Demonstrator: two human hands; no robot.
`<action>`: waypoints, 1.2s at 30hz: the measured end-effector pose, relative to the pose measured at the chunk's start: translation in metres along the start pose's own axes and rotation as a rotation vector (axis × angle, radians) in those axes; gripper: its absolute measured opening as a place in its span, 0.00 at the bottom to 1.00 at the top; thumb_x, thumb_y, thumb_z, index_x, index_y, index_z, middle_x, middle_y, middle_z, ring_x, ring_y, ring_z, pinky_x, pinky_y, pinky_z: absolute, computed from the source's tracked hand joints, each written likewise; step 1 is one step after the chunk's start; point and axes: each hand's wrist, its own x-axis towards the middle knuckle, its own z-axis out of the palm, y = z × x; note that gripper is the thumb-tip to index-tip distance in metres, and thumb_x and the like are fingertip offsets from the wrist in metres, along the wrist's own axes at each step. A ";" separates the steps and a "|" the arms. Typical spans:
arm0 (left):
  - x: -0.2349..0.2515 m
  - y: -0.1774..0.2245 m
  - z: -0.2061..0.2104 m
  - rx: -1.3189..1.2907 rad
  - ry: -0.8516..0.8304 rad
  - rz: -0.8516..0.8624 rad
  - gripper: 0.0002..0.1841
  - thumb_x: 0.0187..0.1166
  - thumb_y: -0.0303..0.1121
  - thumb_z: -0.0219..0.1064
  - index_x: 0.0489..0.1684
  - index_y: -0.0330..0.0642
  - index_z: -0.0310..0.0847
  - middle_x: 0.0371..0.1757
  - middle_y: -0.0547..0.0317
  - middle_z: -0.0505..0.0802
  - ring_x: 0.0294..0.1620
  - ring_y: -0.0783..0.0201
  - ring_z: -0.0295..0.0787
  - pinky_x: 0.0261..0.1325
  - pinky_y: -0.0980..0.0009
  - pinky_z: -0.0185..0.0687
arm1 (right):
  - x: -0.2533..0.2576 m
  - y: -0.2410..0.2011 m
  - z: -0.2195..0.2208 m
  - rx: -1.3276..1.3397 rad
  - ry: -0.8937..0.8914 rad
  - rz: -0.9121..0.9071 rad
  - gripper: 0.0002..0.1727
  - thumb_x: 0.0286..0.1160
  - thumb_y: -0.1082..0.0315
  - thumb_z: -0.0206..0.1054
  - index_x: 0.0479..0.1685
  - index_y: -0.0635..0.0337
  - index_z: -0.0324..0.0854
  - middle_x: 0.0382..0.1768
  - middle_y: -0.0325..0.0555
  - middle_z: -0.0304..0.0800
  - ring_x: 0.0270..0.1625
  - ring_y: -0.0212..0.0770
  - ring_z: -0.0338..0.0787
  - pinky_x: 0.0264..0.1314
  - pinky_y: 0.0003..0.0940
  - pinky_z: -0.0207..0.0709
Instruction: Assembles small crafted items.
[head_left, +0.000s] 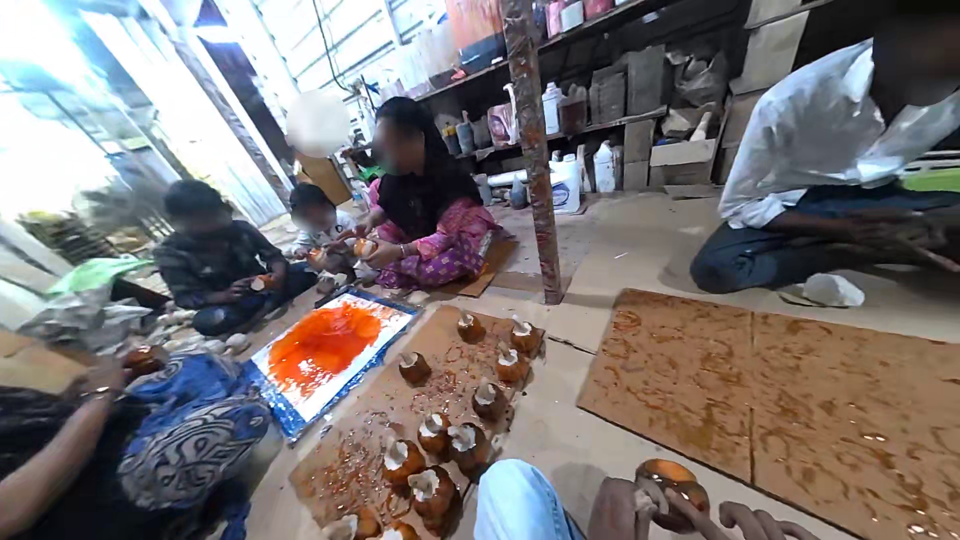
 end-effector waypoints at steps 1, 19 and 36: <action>-0.001 0.000 -0.002 -0.016 0.004 -0.015 0.16 0.85 0.31 0.62 0.59 0.25 0.83 0.57 0.34 0.90 0.62 0.42 0.89 0.71 0.51 0.83 | 0.002 0.000 -0.001 0.067 -0.008 0.060 0.43 0.64 0.66 0.74 0.85 0.23 0.70 0.55 0.64 0.86 0.54 0.70 0.86 0.59 0.75 0.67; 0.005 -0.013 -0.001 -0.320 0.146 -0.205 0.20 0.89 0.39 0.54 0.57 0.27 0.80 0.36 0.51 0.89 0.35 0.66 0.85 0.47 0.65 0.85 | 0.009 -0.012 0.009 0.136 -0.141 0.308 0.50 0.67 0.62 0.69 0.92 0.14 0.52 0.57 0.50 0.85 0.59 0.54 0.86 0.61 0.61 0.71; 0.011 -0.017 -0.002 -0.966 -0.320 -0.444 0.15 0.93 0.38 0.47 0.52 0.38 0.77 0.29 0.68 0.84 0.28 0.74 0.81 0.38 0.74 0.81 | -0.010 0.057 -0.014 0.178 0.139 -0.322 0.34 0.72 0.65 0.67 0.78 0.18 0.77 0.52 0.53 0.89 0.52 0.56 0.87 0.62 0.63 0.71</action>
